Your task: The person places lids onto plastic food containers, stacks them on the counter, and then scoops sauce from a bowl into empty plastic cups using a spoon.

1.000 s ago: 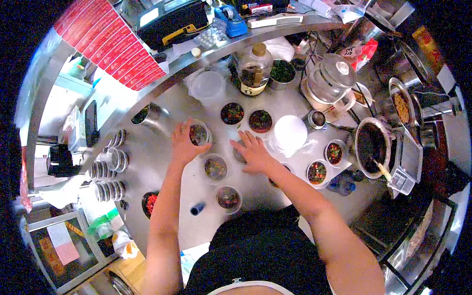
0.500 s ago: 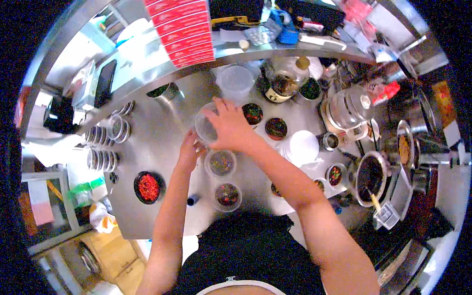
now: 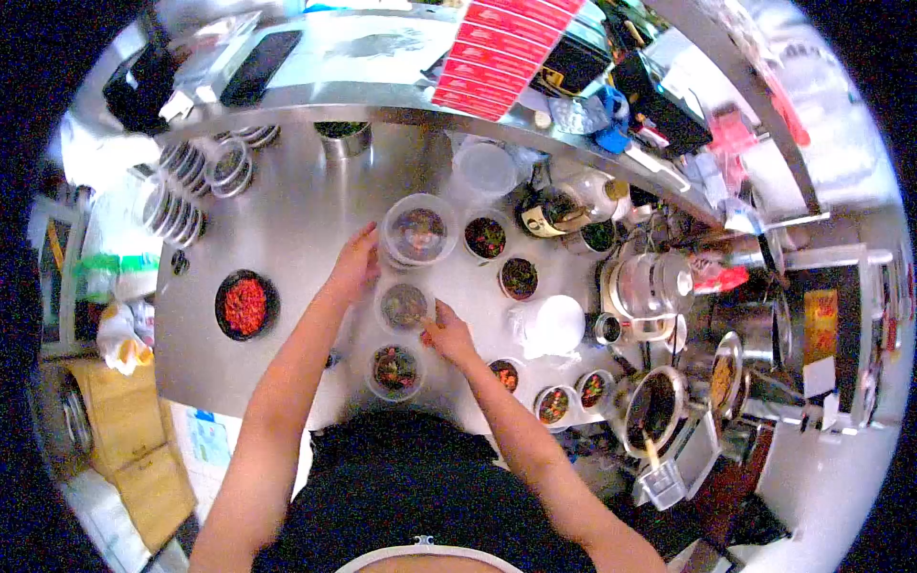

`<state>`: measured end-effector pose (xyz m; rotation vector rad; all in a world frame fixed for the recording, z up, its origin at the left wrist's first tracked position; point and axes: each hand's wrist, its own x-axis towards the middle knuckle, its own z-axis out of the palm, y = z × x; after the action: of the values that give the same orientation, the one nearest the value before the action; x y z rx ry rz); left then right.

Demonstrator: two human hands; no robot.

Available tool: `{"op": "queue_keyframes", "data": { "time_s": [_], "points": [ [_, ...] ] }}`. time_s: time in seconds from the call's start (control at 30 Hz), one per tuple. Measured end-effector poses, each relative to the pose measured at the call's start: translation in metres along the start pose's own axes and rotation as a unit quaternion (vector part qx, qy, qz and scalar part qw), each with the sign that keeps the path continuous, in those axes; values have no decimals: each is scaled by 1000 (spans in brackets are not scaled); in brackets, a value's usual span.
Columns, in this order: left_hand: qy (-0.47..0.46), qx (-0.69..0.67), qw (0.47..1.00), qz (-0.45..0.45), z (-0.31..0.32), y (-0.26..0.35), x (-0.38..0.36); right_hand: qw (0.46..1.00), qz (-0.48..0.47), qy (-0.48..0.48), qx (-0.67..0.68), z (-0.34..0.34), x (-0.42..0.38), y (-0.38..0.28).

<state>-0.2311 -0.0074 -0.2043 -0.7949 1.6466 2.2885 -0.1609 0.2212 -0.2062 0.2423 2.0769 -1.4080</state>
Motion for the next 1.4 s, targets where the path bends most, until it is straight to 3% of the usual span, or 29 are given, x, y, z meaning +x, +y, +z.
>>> {"op": "queue_keyframes", "data": {
  "time_s": [0.03,0.13,0.3,0.4,0.5,0.6,0.7,0.73,0.8,0.83,0.9,0.97,1.07,1.13,1.2,1.4],
  "points": [
    [0,0,1000,-5,2,4,-2,992,36,-36,115,2,-1,3],
    [-10,21,1000,-16,6,19,-10,997,-18,-61,44,-11,2,4],
    [-44,33,998,2,1,12,11,989,-49,-130,59,-67,-35,-66],
    [-4,39,999,17,10,37,-22,990,-86,-93,54,-90,-51,-120],
    [4,26,993,113,11,-8,23,988,-119,-42,91,-96,-41,-152],
    [14,98,986,131,10,-15,38,988,-116,26,94,-82,-4,-148],
    [11,86,994,69,14,12,13,983,-171,58,23,-75,32,-121],
    [29,95,991,84,16,15,14,982,-147,114,23,-70,40,-114],
    [58,115,986,108,23,13,15,970,-96,32,222,-58,47,-113],
    [25,23,996,84,27,-2,31,944,-70,-5,322,-51,51,-112],
    [-28,-111,993,41,38,-28,65,913,-47,-98,393,-28,53,-119],
    [-36,-160,986,12,44,-10,43,899,-45,-133,414,-10,73,-106],
    [37,-92,995,9,27,-7,48,903,-83,-65,417,15,80,-109],
    [-22,-242,969,41,4,-37,85,882,-88,-80,457,33,64,-131],
    [-21,-242,969,40,13,32,4,871,-83,-53,481,58,80,-128],
    [42,-159,978,125,-53,36,-10,940,-175,80,281,156,115,-112]
  ]
}}
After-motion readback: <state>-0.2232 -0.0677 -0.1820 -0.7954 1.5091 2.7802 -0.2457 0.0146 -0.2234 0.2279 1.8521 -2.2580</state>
